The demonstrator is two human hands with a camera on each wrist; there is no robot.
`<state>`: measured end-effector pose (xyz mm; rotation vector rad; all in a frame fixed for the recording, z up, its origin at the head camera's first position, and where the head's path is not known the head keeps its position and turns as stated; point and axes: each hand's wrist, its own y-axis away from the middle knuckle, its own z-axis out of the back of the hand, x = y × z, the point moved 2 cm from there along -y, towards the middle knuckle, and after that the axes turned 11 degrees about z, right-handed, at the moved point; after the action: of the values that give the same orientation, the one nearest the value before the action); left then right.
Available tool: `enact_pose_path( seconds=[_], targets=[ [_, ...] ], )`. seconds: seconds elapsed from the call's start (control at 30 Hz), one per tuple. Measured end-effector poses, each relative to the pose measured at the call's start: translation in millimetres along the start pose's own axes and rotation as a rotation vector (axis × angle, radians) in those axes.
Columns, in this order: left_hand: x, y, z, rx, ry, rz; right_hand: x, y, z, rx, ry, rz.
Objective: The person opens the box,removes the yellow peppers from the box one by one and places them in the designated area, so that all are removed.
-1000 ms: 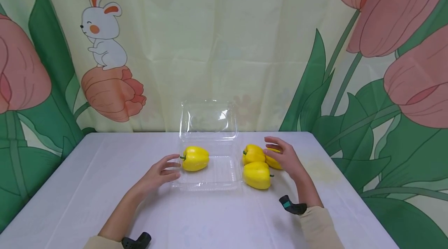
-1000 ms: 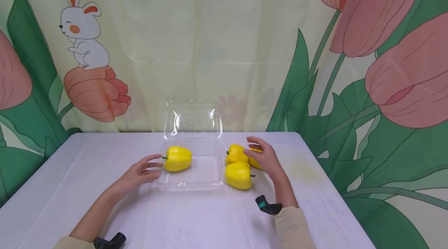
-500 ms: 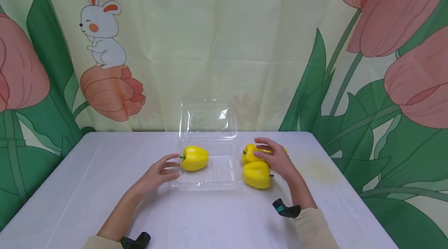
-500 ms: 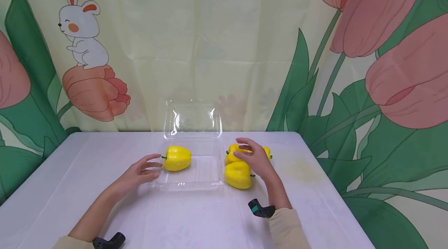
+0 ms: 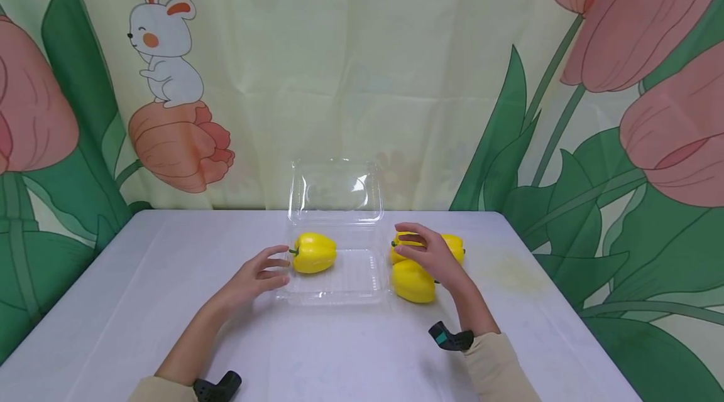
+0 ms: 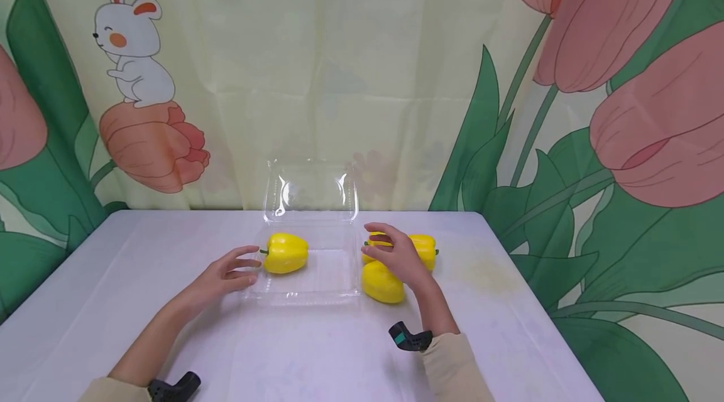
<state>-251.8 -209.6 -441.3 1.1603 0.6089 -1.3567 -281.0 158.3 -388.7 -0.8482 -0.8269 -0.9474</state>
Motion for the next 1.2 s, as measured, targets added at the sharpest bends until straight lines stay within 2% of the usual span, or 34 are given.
enact_pose_path(
  seconds=[0.2, 0.53, 0.8, 1.2],
  targets=[
    [0.5, 0.1, -0.4, 0.005, 0.001, 0.001, 6, -2.0, -6, 0.026, -0.020, 0.033],
    [0.5, -1.5, 0.8, -0.014, -0.002, 0.004, 6, -10.8, -17, 0.050, -0.016, 0.031],
    [-1.3, -0.9, -2.1, 0.005, 0.006, 0.013, 7, -8.8, -25, 0.062, -0.011, 0.040],
    [-1.0, -2.4, -1.9, -0.013, -0.006, 0.031, 9, -11.7, -34, 0.092, -0.011, 0.030]
  ],
)
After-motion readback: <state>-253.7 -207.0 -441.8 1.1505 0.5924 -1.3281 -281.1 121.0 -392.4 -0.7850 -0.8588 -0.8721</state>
